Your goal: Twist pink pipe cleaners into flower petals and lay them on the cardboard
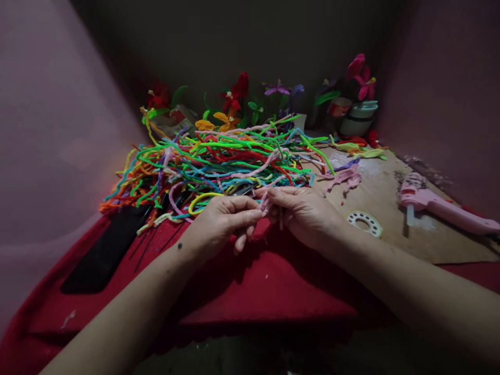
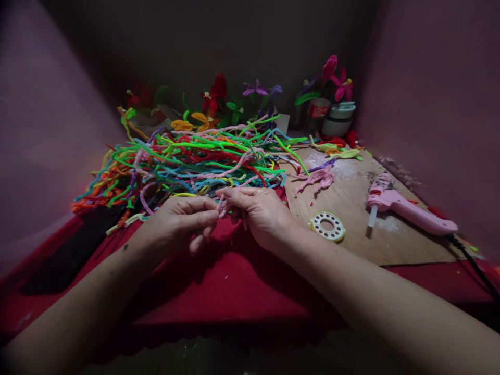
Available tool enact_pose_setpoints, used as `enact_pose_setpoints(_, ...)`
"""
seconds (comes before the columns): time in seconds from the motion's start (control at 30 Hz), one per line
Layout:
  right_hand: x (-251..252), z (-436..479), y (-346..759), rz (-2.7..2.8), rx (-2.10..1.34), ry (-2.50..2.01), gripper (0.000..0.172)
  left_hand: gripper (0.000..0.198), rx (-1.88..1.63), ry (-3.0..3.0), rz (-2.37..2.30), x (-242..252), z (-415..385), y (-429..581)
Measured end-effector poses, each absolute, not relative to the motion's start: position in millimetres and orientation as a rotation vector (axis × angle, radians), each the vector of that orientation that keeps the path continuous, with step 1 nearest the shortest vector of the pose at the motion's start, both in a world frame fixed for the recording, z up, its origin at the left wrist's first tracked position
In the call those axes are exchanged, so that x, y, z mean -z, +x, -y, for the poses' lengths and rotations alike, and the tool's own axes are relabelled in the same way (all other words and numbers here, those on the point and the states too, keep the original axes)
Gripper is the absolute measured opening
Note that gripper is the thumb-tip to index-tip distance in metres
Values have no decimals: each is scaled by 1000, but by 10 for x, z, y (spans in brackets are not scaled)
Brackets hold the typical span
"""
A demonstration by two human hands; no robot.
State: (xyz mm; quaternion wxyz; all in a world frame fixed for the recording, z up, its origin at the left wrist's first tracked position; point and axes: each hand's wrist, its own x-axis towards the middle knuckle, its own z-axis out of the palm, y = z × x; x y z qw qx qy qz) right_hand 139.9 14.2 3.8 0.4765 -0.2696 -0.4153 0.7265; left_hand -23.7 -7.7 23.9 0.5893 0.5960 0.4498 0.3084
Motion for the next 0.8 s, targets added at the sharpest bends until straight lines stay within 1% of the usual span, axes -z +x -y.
enact_pose_setpoints(0.23,-14,-157,1411,1118,-1717,-651,27,17,-708,1321,-1051,-227,81,-229)
enact_pose_setpoints(0.33,-12,-156,1421,1166,-1689,-711,29,18,-730,1275,-1044,-221,69,-227)
enact_pose_setpoints(0.47,-60,-146,1459,1364,-1545,-826,28,17,-856,1252,-1054,-217,57,-233)
enact_pose_setpoints(0.57,-147,-114,1487,1580,-1283,-1021,19,17,-936,1302,-1075,-222,64,-232)
enact_pose_setpoints(0.63,-203,-90,1494,1707,-1151,-1123,16,17,-959,1318,-1102,-231,75,-225)
enact_pose_setpoints(0.7,-232,-74,1491,1729,-1178,-1152,20,16,-952,1336,-1146,-246,88,-214)
enact_pose_setpoints(0.8,-209,-77,1480,1551,-1419,-1029,19,15,-938,1392,-1219,-274,106,-191)
